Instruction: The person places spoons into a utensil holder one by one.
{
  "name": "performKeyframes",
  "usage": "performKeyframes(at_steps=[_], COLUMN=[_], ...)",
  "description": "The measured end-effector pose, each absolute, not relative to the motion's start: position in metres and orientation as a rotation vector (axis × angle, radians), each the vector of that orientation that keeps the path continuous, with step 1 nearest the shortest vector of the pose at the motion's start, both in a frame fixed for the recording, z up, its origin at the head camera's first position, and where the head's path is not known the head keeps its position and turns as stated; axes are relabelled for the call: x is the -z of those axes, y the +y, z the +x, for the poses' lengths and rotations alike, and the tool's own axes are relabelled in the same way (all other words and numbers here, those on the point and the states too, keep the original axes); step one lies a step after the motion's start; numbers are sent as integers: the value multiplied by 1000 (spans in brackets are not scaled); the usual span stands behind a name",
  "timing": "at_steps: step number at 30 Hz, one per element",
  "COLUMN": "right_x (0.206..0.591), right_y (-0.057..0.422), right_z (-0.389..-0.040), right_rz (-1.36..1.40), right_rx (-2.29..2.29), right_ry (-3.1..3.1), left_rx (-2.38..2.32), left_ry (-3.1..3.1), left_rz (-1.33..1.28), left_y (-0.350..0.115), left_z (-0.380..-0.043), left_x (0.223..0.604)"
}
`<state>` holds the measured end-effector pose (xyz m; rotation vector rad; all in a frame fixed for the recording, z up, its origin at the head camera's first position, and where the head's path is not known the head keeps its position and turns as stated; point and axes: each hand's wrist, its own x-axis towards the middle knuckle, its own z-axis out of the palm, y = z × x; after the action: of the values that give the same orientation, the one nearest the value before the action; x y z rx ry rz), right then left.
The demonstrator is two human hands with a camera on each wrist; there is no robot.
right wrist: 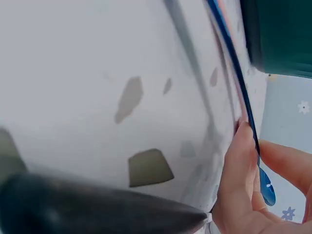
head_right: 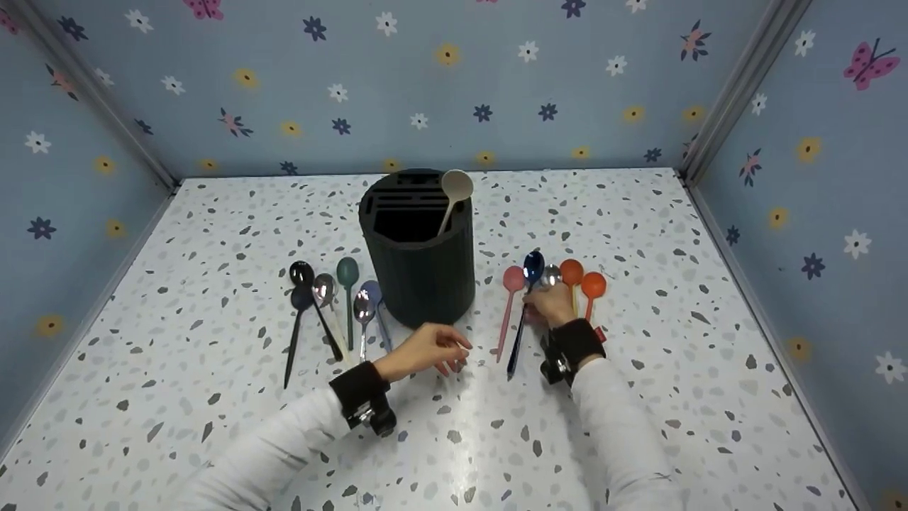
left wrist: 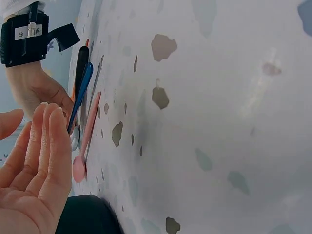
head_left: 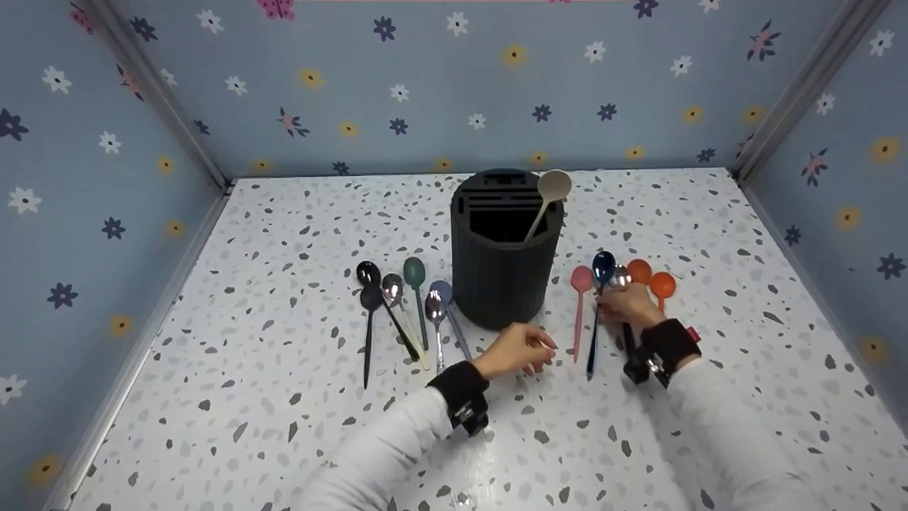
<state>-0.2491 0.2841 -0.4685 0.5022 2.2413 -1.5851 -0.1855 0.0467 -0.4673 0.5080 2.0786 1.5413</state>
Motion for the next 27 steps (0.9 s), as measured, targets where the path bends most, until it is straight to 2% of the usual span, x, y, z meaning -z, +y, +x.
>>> performKeyframes(at_steps=[5,27], right_x=[463,450], right_y=[281,253], right_z=[-241,-218], right_rz=[395,321], right_rx=[1642,1886], right_ry=[2176,1941], left_rx=[-1536,-1684], left_ry=[2083,1996], left_rz=[508,330], left_y=[47,51], left_z=[-187,-180], left_x=[471,474])
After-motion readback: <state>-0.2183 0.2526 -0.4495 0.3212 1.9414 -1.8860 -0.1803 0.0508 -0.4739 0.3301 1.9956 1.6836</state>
